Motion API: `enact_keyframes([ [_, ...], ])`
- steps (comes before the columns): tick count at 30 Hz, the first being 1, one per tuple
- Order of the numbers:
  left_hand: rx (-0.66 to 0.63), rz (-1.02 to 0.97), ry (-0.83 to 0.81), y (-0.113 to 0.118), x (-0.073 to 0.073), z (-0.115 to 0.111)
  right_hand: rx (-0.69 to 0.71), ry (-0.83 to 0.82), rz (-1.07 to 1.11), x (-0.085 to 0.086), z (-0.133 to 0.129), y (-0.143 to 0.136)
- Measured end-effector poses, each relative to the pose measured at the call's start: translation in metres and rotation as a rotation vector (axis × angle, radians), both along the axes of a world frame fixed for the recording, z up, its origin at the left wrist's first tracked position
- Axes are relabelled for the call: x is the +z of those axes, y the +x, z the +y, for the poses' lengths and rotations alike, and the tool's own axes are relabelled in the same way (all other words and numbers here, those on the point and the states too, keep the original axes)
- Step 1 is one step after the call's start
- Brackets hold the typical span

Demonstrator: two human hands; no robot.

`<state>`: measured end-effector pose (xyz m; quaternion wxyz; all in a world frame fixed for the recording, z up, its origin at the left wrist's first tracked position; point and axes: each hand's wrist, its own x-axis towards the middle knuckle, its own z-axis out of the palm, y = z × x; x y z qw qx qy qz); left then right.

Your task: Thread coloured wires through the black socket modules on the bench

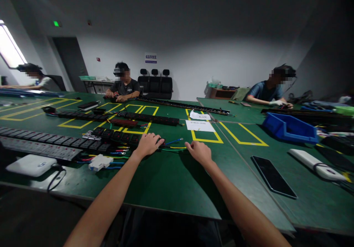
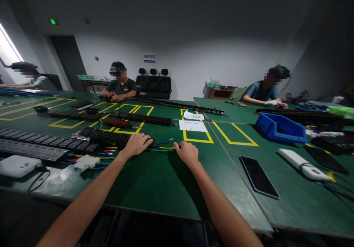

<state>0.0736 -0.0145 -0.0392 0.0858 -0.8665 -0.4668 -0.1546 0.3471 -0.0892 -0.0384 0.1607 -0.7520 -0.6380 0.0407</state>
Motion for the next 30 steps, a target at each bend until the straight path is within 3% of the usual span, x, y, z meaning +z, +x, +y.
enact_keyframes([
  [10, -0.008, -0.009, -0.007, 0.000, 0.002, -0.001, 0.161, -0.068, 0.000, 0.006, -0.006, -0.005],
  [20, -0.024, -0.102, -0.009, -0.001, 0.003, -0.001, 0.167, -0.097, -0.031, -0.006, -0.002, -0.004],
  [30, -0.098, -0.283, -0.072, -0.009, 0.012, 0.011, 0.184, -0.112, -0.018, -0.005, -0.002, -0.003],
])
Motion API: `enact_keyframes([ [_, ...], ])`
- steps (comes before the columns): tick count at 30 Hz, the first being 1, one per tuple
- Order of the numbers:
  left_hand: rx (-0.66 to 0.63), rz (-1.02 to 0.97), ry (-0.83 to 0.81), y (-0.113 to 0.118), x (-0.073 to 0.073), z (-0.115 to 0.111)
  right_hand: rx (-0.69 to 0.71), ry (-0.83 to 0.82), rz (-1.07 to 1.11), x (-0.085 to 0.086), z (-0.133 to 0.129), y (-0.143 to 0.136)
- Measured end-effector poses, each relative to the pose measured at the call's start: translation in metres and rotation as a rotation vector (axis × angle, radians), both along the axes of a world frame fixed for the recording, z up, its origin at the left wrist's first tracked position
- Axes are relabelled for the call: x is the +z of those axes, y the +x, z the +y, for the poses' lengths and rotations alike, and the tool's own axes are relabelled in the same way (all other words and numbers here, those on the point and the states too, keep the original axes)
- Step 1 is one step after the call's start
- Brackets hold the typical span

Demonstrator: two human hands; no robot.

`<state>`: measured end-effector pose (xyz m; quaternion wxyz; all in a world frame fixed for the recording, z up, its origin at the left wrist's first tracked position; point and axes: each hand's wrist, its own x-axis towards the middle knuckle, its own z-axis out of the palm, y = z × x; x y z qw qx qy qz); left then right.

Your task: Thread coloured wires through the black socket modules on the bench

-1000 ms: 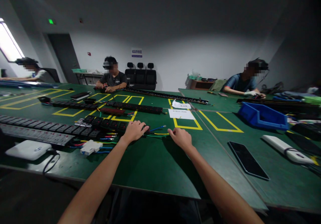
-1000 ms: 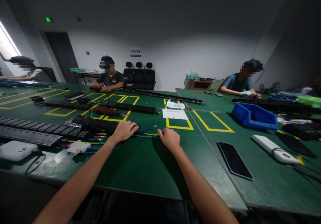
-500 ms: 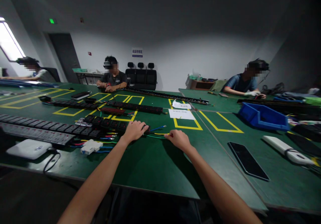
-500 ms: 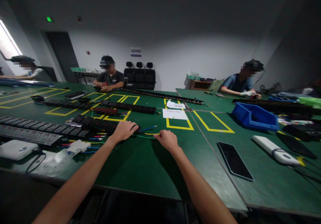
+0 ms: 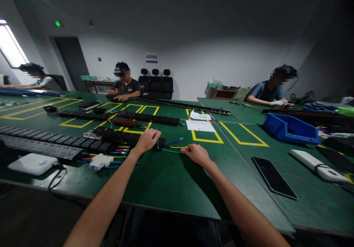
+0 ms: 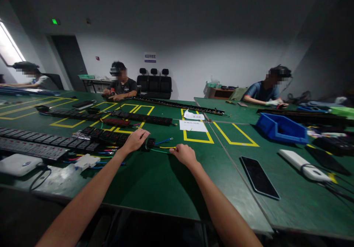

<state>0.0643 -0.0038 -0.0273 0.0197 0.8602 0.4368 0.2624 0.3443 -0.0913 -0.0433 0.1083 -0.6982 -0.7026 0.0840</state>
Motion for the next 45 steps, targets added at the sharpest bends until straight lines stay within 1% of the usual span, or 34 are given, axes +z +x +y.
enact_keyframes([
  [5, -0.141, -0.020, -0.104, -0.006, 0.004, -0.001, -0.004, -0.013, 0.008, 0.001, -0.001, 0.000],
  [10, -0.217, -0.010, -0.196, -0.013, 0.007, -0.001, -0.006, -0.029, 0.010, 0.001, 0.000, 0.000],
  [14, -0.316, 0.014, -0.271, -0.020, 0.012, 0.000, -0.008, -0.036, 0.009, 0.001, 0.001, 0.000],
  [17, -0.353, 0.023, -0.306, -0.024, 0.016, 0.000, -0.006, -0.035, 0.012, 0.002, 0.000, 0.000],
  [20, -0.352, 0.020, -0.315, -0.024, 0.015, 0.002, -0.003, -0.032, 0.012, 0.002, 0.000, 0.000],
  [27, -0.286, -0.010, -0.278, -0.017, 0.001, 0.009, 0.001, -0.030, 0.011, 0.001, 0.001, 0.000],
  [30, -0.267, -0.002, -0.259, -0.016, -0.002, 0.011, -0.003, -0.035, 0.012, 0.001, 0.001, 0.000],
  [38, -0.245, 0.043, -0.216, -0.015, -0.002, 0.011, -0.002, -0.017, 0.019, 0.000, 0.002, 0.001],
  [45, -0.231, 0.049, -0.199, -0.014, 0.000, 0.010, -0.049, 0.112, 0.013, 0.003, 0.003, -0.001],
])
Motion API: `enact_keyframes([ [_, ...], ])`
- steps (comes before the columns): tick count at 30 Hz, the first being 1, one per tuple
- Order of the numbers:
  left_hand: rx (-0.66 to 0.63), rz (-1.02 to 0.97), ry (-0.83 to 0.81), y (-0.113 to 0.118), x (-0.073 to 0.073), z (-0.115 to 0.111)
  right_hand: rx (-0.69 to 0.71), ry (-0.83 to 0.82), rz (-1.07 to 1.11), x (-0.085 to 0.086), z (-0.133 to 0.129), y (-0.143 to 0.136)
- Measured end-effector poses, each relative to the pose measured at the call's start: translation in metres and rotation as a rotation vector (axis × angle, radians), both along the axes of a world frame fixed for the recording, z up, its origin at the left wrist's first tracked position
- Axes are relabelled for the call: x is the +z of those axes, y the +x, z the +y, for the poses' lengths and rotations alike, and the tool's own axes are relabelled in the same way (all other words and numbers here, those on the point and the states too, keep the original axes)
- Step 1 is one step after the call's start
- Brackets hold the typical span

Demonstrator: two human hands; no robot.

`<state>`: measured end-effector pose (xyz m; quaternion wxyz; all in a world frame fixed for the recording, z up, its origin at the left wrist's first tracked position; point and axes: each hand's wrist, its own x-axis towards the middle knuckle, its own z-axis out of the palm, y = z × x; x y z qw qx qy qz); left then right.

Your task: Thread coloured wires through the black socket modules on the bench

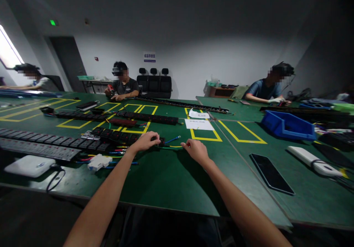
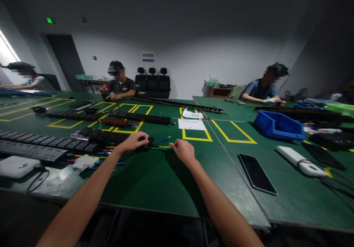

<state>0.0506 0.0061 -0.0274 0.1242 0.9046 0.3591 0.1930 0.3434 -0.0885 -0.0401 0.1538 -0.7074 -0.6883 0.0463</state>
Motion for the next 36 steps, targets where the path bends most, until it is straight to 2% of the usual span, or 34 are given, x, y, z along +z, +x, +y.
enact_keyframes([
  [11, -0.014, -0.012, 0.008, 0.002, -0.001, -0.003, -0.018, -0.004, -0.008, -0.011, 0.008, 0.001],
  [17, -0.049, -0.065, -0.034, 0.000, 0.004, -0.007, -0.013, -0.013, -0.010, -0.012, 0.008, 0.002],
  [23, -0.019, -0.150, -0.040, 0.003, 0.002, -0.006, -0.011, -0.020, -0.005, -0.012, 0.009, 0.003],
  [29, -0.023, -0.097, -0.024, 0.002, 0.001, -0.004, -0.005, -0.021, -0.002, -0.013, 0.010, 0.004],
  [36, -0.085, -0.069, -0.030, -0.004, 0.004, -0.005, 0.004, -0.013, 0.005, -0.013, 0.009, 0.005],
])
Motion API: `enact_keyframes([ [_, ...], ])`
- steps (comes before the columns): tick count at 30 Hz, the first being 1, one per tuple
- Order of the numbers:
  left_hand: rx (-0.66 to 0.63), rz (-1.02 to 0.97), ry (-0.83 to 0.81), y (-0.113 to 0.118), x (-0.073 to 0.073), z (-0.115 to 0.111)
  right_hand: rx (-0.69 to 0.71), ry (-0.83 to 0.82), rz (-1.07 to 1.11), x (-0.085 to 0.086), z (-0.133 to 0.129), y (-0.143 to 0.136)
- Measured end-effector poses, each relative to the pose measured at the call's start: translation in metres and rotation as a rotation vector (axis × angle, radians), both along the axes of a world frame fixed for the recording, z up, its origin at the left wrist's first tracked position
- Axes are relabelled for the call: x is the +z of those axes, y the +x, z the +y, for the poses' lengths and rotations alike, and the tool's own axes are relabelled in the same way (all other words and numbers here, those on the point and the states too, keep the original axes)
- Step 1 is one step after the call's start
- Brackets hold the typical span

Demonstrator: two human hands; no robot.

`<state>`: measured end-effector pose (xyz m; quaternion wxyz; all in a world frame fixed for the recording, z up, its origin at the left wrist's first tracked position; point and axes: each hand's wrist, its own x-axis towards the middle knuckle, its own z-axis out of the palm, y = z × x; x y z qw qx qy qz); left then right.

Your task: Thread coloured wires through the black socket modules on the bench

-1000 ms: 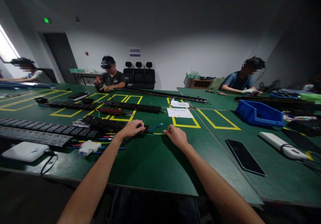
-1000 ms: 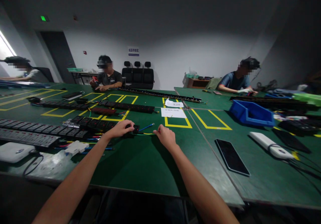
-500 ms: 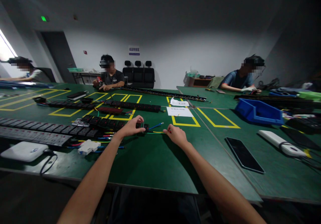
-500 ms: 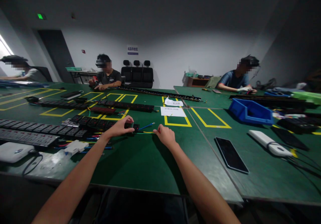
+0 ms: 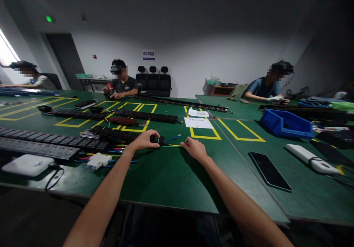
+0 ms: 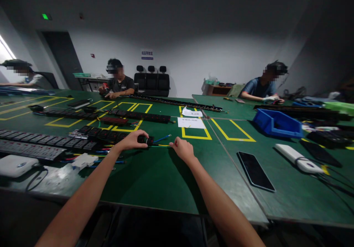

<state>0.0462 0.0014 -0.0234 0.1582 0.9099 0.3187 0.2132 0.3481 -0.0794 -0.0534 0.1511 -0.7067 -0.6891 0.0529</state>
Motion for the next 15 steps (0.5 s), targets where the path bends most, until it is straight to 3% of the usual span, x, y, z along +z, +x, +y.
enact_keyframes([
  [15, -0.061, -0.073, -0.008, -0.0003, -0.0090, 0.0085, 0.001, -0.016, 0.001, -0.0003, 0.0017, 0.0010],
])
